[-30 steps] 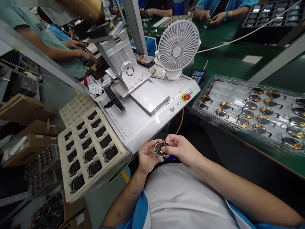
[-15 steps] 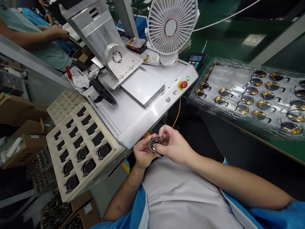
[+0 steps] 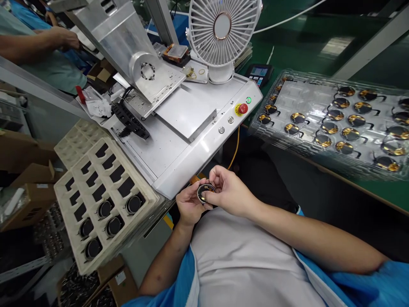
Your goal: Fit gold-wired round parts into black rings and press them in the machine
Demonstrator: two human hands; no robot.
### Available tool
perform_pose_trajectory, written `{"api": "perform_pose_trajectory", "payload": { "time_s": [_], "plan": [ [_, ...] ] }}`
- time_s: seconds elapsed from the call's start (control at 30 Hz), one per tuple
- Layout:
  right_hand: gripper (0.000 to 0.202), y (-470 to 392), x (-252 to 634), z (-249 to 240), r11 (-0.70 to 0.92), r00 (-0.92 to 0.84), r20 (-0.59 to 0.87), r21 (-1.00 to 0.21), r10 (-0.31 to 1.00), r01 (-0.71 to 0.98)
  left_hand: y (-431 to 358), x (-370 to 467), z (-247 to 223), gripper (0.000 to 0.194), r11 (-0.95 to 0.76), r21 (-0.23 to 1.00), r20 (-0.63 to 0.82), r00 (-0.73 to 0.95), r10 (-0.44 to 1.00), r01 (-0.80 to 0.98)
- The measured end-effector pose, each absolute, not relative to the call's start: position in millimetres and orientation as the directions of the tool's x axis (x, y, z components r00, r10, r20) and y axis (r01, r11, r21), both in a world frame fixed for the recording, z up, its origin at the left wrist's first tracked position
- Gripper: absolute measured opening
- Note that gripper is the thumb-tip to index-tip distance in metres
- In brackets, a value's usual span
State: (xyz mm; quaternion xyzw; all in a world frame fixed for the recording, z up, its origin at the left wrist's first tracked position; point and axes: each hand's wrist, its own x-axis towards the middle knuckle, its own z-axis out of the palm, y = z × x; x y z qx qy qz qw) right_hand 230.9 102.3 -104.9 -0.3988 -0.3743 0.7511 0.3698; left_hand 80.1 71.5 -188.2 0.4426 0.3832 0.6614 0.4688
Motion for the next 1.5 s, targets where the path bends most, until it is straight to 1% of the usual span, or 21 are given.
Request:
{"api": "perform_pose_trajectory", "payload": {
  "time_s": [0.13,0.2,0.27,0.33,0.37,0.53,0.7,0.77,0.8,0.9,0.93,0.97,1.03,1.07,1.1,1.13,1.23,1.3,1.37,1.43,1.5],
  "plan": [
    [0.042,108,232,-109,-0.52,-0.438,-0.369,-0.801,0.82,-0.297,69,79,-193,0.062,-0.226,0.937,0.174,-0.205,0.963,-0.267],
    [0.049,113,235,-111,-0.572,-0.453,-0.431,-0.784,0.78,-0.24,67,79,-195,0.061,-0.221,0.934,0.164,-0.212,0.963,-0.279],
    [0.053,116,240,-114,-0.608,-0.479,-0.487,-0.783,0.73,-0.129,65,79,-195,0.06,-0.237,0.923,0.18,-0.205,0.962,-0.304],
    [0.055,117,244,-116,-0.612,-0.502,-0.509,-0.79,0.699,-0.05,64,80,-193,0.059,-0.261,0.911,0.21,-0.184,0.96,-0.32],
    [0.056,118,245,-117,-0.613,-0.508,-0.51,-0.789,0.694,-0.045,64,81,-191,0.059,-0.27,0.909,0.225,-0.17,0.959,-0.318],
    [0.065,116,245,-124,-0.67,-0.519,-0.519,-0.727,0.68,-0.152,66,83,-181,0.059,-0.313,0.924,0.294,-0.115,0.949,-0.219],
    [0.068,111,236,-125,-0.68,-0.52,-0.501,-0.693,0.692,-0.237,65,81,-172,0.059,-0.327,0.941,0.311,-0.151,0.938,-0.091],
    [0.066,113,233,-124,-0.657,-0.523,-0.474,-0.714,0.708,-0.241,65,81,-170,0.056,-0.314,0.945,0.293,-0.191,0.937,-0.091],
    [0.063,117,232,-122,-0.637,-0.531,-0.458,-0.74,0.713,-0.217,65,82,-169,0.053,-0.303,0.947,0.276,-0.214,0.937,-0.105],
    [0.057,145,236,-114,-0.527,-0.53,-0.417,-0.847,0.739,-0.068,69,84,-164,0.047,-0.287,0.942,0.23,-0.287,0.93,-0.174],
    [0.055,160,240,-110,-0.476,-0.485,-0.401,-0.879,0.777,-0.037,70,85,-162,0.046,-0.288,0.937,0.225,-0.29,0.93,-0.199],
    [0.053,177,244,-105,-0.425,-0.402,-0.378,-0.904,0.834,-0.032,71,85,-159,0.045,-0.284,0.932,0.22,-0.272,0.937,-0.224],
    [0.046,213,253,-96,-0.34,-0.156,-0.328,-0.938,0.932,-0.063,71,85,-153,0.04,-0.258,0.93,0.213,-0.188,0.959,-0.263],
    [0.041,230,257,-91,-0.311,-0.048,-0.308,-0.948,0.95,-0.076,71,84,-151,0.038,-0.242,0.933,0.212,-0.136,0.968,-0.265],
    [0.038,245,260,-86,-0.294,0.02,-0.297,-0.952,0.955,-0.08,70,83,-149,0.039,-0.235,0.939,0.217,-0.094,0.972,-0.252],
    [0.036,258,264,-83,-0.289,0.049,-0.293,-0.954,0.955,-0.078,69,82,-148,0.041,-0.24,0.944,0.23,-0.068,0.971,-0.227],
    [0.036,278,270,-75,-0.269,0.033,-0.271,-0.961,0.962,-0.065,66,79,-149,0.058,-0.301,0.946,0.294,-0.078,0.953,-0.119],
    [0.035,274,271,-73,-0.239,0.033,-0.241,-0.969,0.97,-0.067,64,78,-151,0.068,-0.329,0.944,0.323,-0.109,0.94,-0.038],
    [0.035,257,271,-73,-0.191,0.01,-0.193,-0.978,0.981,-0.08,62,78,-154,0.074,-0.349,0.936,0.352,-0.128,0.927,0.045],
    [0.037,230,270,-75,-0.164,-0.087,-0.156,-0.982,0.984,-0.091,62,79,-155,0.079,-0.37,0.921,0.384,-0.133,0.914,0.121],
    [0.042,197,268,-78,-0.201,-0.248,-0.178,-0.977,0.952,-0.072,62,81,-155,0.085,-0.379,0.905,0.407,-0.14,0.902,0.19]
  ]
}}
